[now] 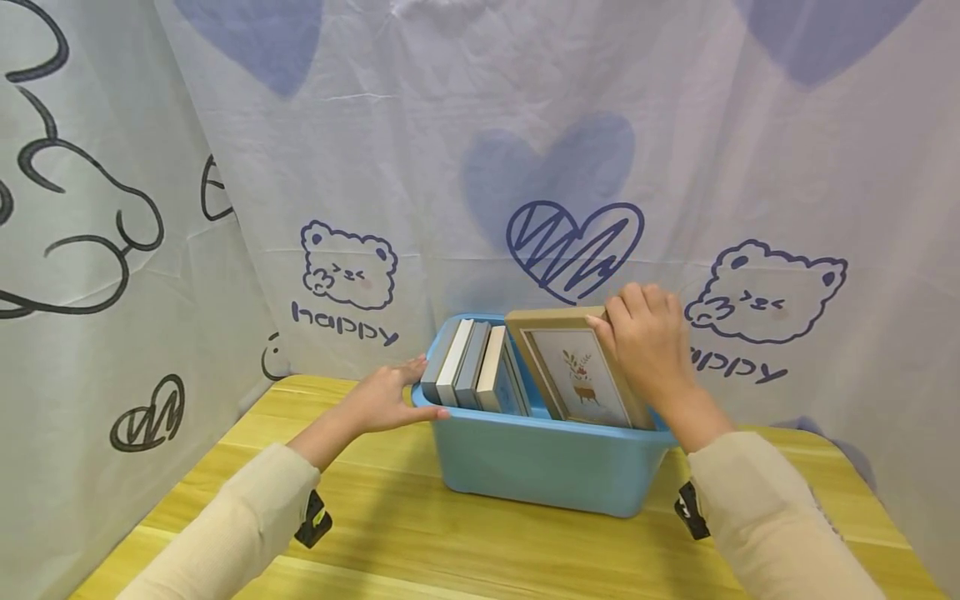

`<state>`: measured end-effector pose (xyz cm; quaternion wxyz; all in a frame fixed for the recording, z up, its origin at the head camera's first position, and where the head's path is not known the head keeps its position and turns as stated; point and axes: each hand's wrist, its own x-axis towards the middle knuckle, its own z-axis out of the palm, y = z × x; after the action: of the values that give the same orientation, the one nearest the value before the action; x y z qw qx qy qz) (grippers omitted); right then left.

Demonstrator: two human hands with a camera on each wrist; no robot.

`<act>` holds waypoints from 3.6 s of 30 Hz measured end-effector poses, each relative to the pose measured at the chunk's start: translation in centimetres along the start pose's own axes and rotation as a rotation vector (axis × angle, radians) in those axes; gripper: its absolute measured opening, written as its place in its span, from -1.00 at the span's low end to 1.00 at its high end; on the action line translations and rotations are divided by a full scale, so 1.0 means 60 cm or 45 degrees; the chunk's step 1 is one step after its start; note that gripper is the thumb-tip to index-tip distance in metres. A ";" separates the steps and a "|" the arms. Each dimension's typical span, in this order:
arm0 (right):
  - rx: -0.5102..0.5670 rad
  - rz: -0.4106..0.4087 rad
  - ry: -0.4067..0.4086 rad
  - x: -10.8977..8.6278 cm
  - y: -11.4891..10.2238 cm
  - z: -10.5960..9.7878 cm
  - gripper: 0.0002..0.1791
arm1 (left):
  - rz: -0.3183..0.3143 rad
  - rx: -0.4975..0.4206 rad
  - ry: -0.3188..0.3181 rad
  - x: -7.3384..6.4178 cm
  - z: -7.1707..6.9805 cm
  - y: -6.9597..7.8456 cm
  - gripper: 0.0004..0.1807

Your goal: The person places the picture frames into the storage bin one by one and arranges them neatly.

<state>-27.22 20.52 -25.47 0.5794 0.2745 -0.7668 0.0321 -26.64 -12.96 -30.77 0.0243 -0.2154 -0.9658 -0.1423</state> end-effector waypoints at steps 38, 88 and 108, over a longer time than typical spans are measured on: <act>0.120 -0.081 0.003 -0.107 -0.016 0.014 -0.40 | 0.003 -0.006 0.021 -0.002 0.003 0.001 0.01; 0.209 0.098 -0.881 -0.087 0.008 -0.016 -0.81 | 0.011 -0.012 0.019 0.002 0.004 -0.001 0.02; 0.296 0.089 -0.729 -0.080 -0.018 0.008 -0.74 | 0.020 -0.007 0.026 0.004 0.009 -0.005 0.01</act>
<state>-26.28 21.26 -30.28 0.3033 0.3104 -0.8989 0.0608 -27.00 -12.98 -31.34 0.0346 -0.2214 -0.9634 -0.1469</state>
